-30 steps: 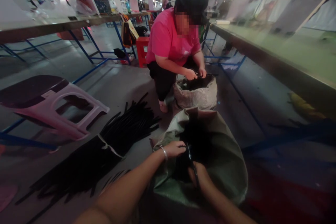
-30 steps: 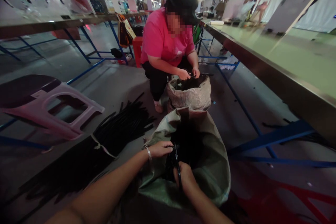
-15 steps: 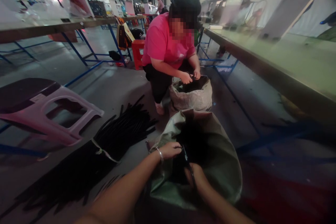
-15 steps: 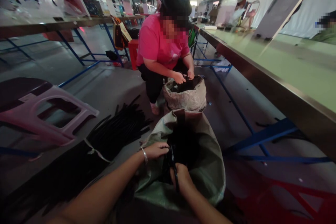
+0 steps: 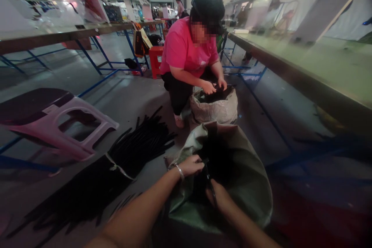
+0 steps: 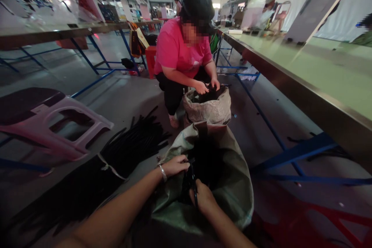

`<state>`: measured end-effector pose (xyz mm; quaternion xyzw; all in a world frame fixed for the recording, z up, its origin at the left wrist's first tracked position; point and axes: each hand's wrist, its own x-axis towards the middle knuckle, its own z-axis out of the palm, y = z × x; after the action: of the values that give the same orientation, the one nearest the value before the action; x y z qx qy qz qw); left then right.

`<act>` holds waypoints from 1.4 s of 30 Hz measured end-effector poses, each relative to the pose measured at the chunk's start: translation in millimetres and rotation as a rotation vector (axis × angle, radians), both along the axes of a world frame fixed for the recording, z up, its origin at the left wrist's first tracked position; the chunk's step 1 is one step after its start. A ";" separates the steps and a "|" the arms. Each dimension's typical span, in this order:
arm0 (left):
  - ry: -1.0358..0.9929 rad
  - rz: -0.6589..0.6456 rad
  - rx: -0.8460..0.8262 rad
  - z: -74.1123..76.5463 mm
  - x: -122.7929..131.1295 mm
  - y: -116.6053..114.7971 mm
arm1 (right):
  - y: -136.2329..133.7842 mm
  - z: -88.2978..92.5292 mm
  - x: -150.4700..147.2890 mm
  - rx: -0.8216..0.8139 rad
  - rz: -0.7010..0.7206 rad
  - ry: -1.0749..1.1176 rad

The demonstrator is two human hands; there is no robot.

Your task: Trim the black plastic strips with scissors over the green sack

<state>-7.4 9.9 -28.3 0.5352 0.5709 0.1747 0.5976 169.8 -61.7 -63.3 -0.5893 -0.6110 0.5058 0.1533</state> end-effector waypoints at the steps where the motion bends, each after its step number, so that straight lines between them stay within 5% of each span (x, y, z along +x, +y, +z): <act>1: -0.018 -0.020 -0.002 0.7 0.7 -0.8 | -0.2 1.8 -0.6 0.008 0.028 -0.019; 11: -0.051 -0.154 0.057 7.3 0.0 -5.5 | 3.0 26.7 0.7 0.025 0.154 -0.247; 42: 0.079 -0.128 0.105 5.2 -7.3 -0.8 | 1.3 22.1 -2.2 0.021 -0.065 -0.093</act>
<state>-14.8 9.1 -23.1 0.6075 0.5488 0.1447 0.5558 167.5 -60.5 -41.2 -0.6301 -0.6031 0.4663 0.1473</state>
